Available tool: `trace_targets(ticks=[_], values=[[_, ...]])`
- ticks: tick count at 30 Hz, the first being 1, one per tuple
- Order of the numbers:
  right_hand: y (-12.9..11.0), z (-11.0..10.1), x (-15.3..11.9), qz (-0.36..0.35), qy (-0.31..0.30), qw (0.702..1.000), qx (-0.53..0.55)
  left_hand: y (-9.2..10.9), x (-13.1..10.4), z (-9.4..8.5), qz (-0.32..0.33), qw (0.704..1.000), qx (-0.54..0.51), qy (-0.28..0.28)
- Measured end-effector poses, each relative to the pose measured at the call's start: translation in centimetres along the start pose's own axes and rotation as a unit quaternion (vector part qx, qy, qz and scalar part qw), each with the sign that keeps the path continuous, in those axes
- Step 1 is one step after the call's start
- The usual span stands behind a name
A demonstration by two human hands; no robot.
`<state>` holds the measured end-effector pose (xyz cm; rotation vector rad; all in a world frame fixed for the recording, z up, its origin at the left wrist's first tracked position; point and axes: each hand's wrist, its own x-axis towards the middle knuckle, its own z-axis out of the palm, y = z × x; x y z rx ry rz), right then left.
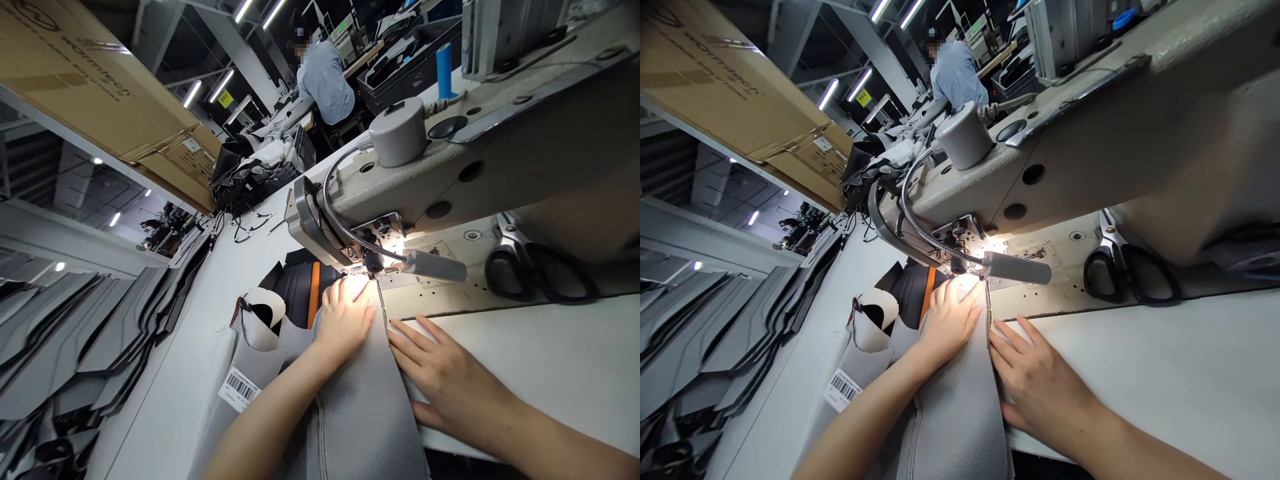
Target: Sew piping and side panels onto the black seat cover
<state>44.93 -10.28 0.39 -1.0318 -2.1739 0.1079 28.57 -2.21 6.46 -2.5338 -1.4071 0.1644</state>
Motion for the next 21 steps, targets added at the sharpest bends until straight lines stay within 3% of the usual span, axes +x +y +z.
trace_targets(ticks=[21], values=[[-0.61,0.26,-0.4,0.042,-0.022,0.999,-0.019,-0.09,-0.01,-0.69,0.005,0.999,-0.024,-0.026]])
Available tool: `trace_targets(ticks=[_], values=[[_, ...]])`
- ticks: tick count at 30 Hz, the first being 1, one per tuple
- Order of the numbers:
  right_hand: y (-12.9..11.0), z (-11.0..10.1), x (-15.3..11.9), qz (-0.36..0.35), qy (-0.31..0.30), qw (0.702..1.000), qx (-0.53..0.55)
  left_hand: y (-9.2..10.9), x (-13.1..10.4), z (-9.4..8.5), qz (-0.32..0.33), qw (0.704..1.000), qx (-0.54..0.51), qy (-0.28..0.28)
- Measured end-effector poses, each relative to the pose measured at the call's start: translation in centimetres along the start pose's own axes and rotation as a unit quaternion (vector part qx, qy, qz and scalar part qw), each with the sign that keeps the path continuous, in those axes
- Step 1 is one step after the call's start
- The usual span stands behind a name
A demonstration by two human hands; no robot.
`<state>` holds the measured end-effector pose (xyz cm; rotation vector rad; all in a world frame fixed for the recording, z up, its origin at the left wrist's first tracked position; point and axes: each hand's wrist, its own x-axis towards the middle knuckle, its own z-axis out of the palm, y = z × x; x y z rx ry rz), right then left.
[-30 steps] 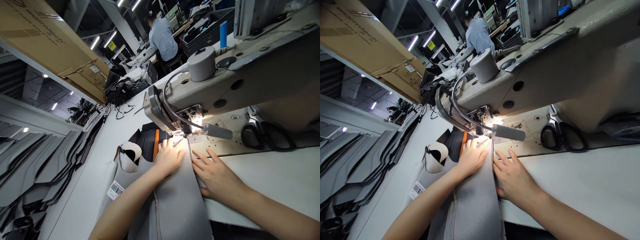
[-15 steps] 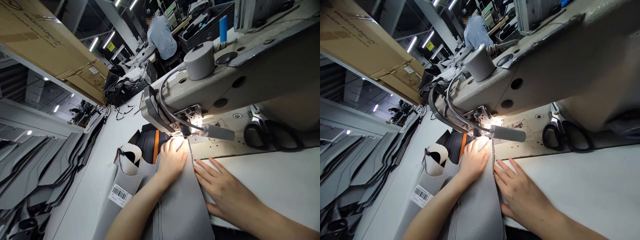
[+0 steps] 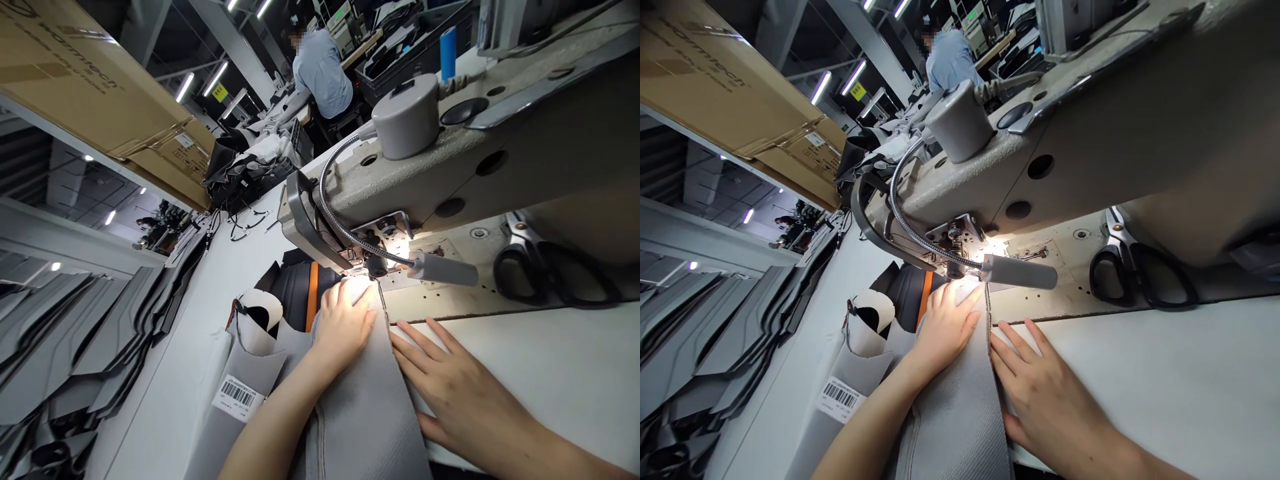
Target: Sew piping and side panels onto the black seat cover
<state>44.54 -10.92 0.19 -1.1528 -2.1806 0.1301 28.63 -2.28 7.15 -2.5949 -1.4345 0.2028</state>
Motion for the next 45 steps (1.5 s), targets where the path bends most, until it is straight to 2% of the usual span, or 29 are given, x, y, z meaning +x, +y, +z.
trace_targets(ticks=[7,13,20,23,25,28,31,33,36,40,42,45], values=[[0.0,0.0,0.1,0.019,0.034,0.999,-0.014,0.3,0.1,-0.1,-0.016,1.0,-0.017,0.008],[1.0,0.4,0.7,0.022,0.013,0.999,-0.02,0.4,1.4,0.4,-0.011,0.999,-0.004,0.035],[1.4,0.4,1.2,0.027,0.005,1.0,-0.014,-1.4,2.0,1.6,0.038,0.995,-0.056,0.072],[0.9,-0.2,1.0,0.027,0.027,0.999,0.004,-2.2,1.8,1.3,0.062,0.996,-0.04,0.051],[0.4,-0.5,0.7,0.019,0.038,0.998,0.043,-1.8,1.4,0.5,0.061,0.998,0.004,0.024],[-0.3,-0.8,0.2,-0.019,0.043,0.994,0.102,-0.1,0.4,-1.3,0.027,0.997,0.065,-0.04],[-0.9,-0.9,0.0,-0.067,0.052,0.987,0.138,1.6,-1.2,-2.3,0.011,0.995,0.028,-0.092],[-1.2,-0.9,-0.2,-0.096,0.052,0.982,0.157,1.7,-2.1,-1.9,0.006,0.996,-0.03,-0.081],[-1.6,-0.7,-0.6,-0.144,0.063,0.975,0.158,0.7,-3.0,-0.6,0.003,0.995,-0.087,-0.048],[-2.4,0.5,-1.6,-0.203,0.06,0.975,0.07,-0.2,-3.3,0.3,0.014,0.993,-0.107,-0.048],[-3.1,1.4,-1.7,-0.205,0.07,0.976,0.035,-0.1,-3.2,0.3,0.013,0.993,-0.108,-0.049],[-4.6,2.5,-1.5,-0.154,0.154,0.975,0.046,0.1,-3.3,-0.1,0.009,0.993,-0.109,-0.05]])
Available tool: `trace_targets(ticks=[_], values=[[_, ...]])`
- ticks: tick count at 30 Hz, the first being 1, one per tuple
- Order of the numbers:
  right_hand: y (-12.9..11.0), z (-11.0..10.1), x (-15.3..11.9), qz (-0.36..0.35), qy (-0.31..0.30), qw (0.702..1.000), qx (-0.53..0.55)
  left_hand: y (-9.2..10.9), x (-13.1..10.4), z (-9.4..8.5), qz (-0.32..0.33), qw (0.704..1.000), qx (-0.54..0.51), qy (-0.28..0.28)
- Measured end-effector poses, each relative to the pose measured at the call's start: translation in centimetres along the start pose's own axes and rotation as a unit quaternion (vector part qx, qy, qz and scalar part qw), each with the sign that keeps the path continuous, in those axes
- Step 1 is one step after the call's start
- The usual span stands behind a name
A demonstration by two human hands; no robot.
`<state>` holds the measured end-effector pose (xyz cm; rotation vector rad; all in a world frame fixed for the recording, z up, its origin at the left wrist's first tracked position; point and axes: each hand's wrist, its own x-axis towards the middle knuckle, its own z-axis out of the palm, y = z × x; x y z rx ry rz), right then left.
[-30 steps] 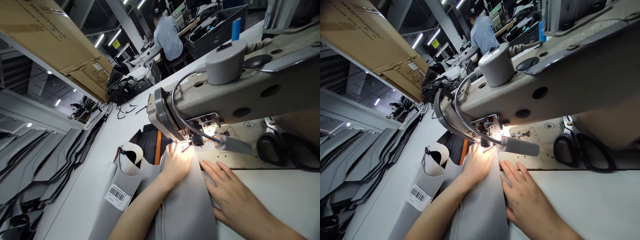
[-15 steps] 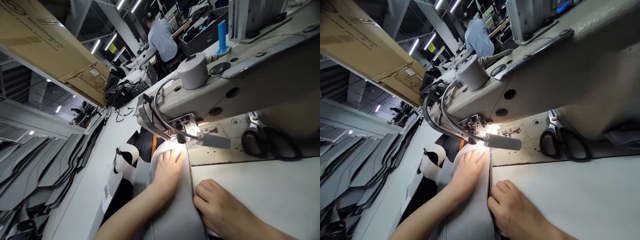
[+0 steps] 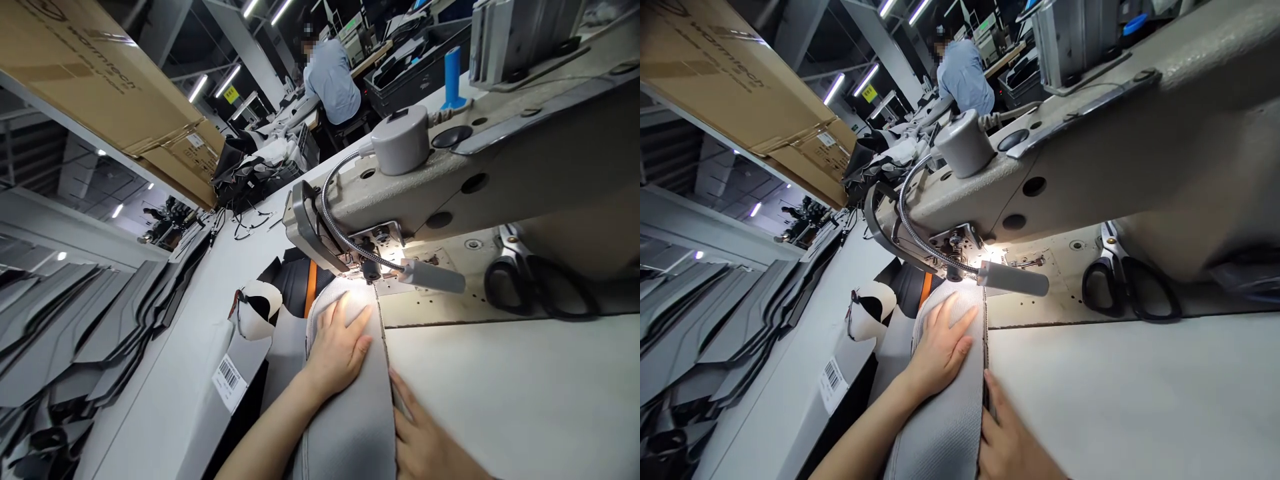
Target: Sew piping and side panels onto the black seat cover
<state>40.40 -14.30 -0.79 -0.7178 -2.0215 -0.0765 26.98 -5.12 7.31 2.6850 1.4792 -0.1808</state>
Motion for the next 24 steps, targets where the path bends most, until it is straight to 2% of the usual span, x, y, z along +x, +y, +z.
trace_targets(ticks=[3,7,11,13,17,20,22,24], values=[[-1.0,0.8,0.3,0.041,0.059,0.997,0.01,0.1,-0.3,-0.2,0.009,1.0,0.004,-0.013],[-1.2,0.8,-0.5,0.084,0.041,0.996,-0.01,0.2,-0.5,-0.2,0.023,1.0,0.014,-0.011],[-0.4,0.4,-1.1,0.1,0.021,0.994,-0.024,-0.2,0.0,-0.2,0.033,0.999,0.01,0.001],[0.2,0.2,-0.8,0.106,-0.003,0.994,-0.01,-0.8,0.6,-0.1,0.041,0.999,0.006,0.014],[1.4,0.0,0.7,0.073,-0.01,0.997,-0.013,-2.6,2.7,0.0,0.057,0.998,0.008,0.034],[2.1,-0.1,1.6,0.057,-0.035,0.998,-0.012,-3.6,4.3,-0.6,0.073,0.997,0.01,0.032],[2.6,0.1,1.8,0.062,-0.064,0.996,-0.026,-3.2,4.5,-1.9,0.073,0.997,0.013,0.007],[3.1,0.4,1.7,0.075,-0.084,0.992,-0.056,-1.6,3.5,-3.6,0.04,0.997,0.003,-0.063]])
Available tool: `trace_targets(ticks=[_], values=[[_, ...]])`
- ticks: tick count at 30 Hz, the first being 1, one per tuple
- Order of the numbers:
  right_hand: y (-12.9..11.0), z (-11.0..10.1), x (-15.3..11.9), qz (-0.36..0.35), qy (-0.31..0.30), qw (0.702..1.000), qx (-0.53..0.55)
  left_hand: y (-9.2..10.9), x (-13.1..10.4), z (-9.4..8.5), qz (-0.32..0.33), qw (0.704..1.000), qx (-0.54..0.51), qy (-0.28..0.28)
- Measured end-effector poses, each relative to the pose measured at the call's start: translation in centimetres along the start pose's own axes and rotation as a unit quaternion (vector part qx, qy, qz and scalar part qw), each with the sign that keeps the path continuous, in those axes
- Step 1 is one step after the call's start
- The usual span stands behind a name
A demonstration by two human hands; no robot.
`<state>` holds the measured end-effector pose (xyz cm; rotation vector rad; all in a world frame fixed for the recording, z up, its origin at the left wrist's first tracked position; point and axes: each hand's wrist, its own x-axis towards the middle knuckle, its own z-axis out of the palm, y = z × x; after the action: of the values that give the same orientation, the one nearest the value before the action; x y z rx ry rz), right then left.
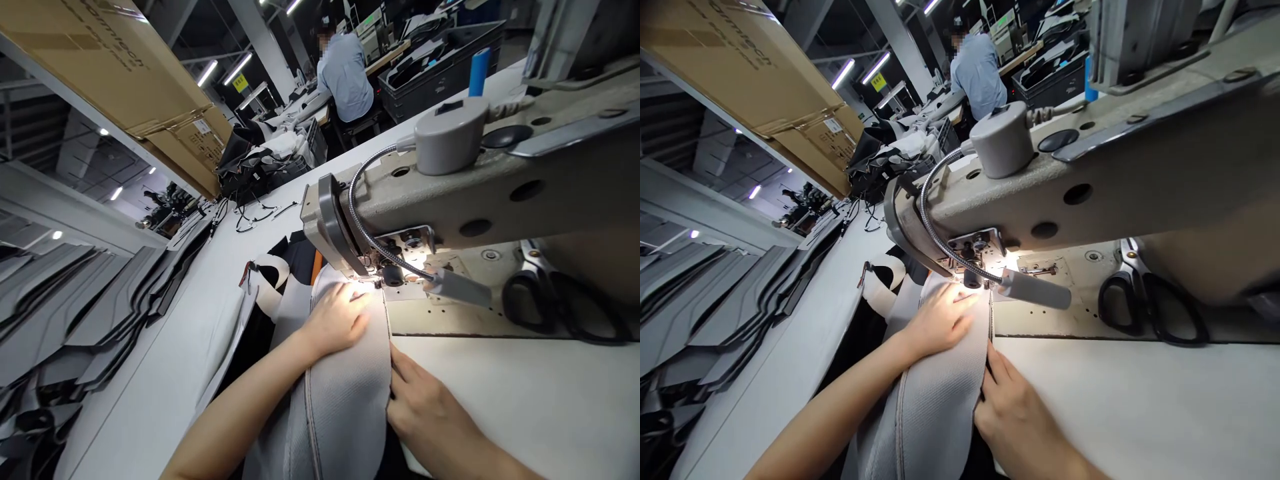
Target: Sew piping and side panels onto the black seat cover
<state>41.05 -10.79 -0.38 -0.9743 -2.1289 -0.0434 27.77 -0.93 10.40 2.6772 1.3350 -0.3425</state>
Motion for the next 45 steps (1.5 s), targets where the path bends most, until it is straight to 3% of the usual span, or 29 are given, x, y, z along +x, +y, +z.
trace_targets(ticks=[3,5,7,9,11,14,16,19,21,23,27,32,37,42,45], values=[[0.7,0.4,0.0,-0.018,-0.022,1.0,-0.006,3.9,-3.2,-1.4,-0.06,0.988,-0.051,-0.133],[0.8,0.1,0.0,-0.056,-0.062,0.996,0.023,6.1,-5.2,-1.1,-0.093,0.978,-0.062,-0.178],[0.7,-0.5,-0.1,-0.089,-0.104,0.99,0.039,7.0,-6.3,-0.1,-0.119,0.972,-0.059,-0.192],[0.3,-1.1,-0.1,-0.106,-0.127,0.986,0.035,6.3,-6.6,0.8,-0.118,0.972,-0.073,-0.189],[-0.2,-1.6,-0.1,-0.123,-0.109,0.986,0.026,4.6,-6.4,1.0,-0.097,0.97,-0.126,-0.184],[-0.7,-2.3,0.3,-0.166,-0.001,0.986,0.011,2.2,-5.7,0.0,-0.095,0.956,-0.219,-0.173],[-0.8,-2.9,0.9,-0.201,0.046,0.978,0.009,1.9,-5.1,-0.7,-0.101,0.958,-0.22,-0.157],[-0.5,-4.0,1.2,-0.213,0.031,0.977,0.006,2.7,-4.3,-1.0,-0.091,0.982,-0.085,-0.14],[-0.2,-4.3,0.6,-0.187,0.003,0.982,-0.009,3.4,-3.9,-0.7,-0.088,0.983,-0.012,-0.159],[0.1,-4.1,-0.3,-0.158,-0.011,0.987,-0.021,3.7,-3.5,-0.4,-0.075,0.98,-0.05,-0.178],[0.2,-3.3,-1.5,-0.133,0.012,0.991,-0.004,3.8,-2.9,-0.2,-0.038,0.964,-0.206,-0.161],[0.7,-2.7,-0.9,-0.114,0.005,0.993,-0.002,4.1,-1.7,-0.9,-0.071,0.962,-0.159,-0.209],[1.8,-2.0,0.0,-0.11,-0.012,0.993,-0.029,3.9,-0.1,-1.7,-0.084,0.97,-0.065,-0.217],[3.0,-1.0,1.1,-0.1,0.003,0.993,-0.064,2.1,2.0,-1.3,-0.077,0.974,-0.086,-0.193],[3.9,-0.8,1.9,-0.109,-0.007,0.991,-0.077,1.3,2.7,-0.7,-0.044,0.981,-0.138,-0.126]])
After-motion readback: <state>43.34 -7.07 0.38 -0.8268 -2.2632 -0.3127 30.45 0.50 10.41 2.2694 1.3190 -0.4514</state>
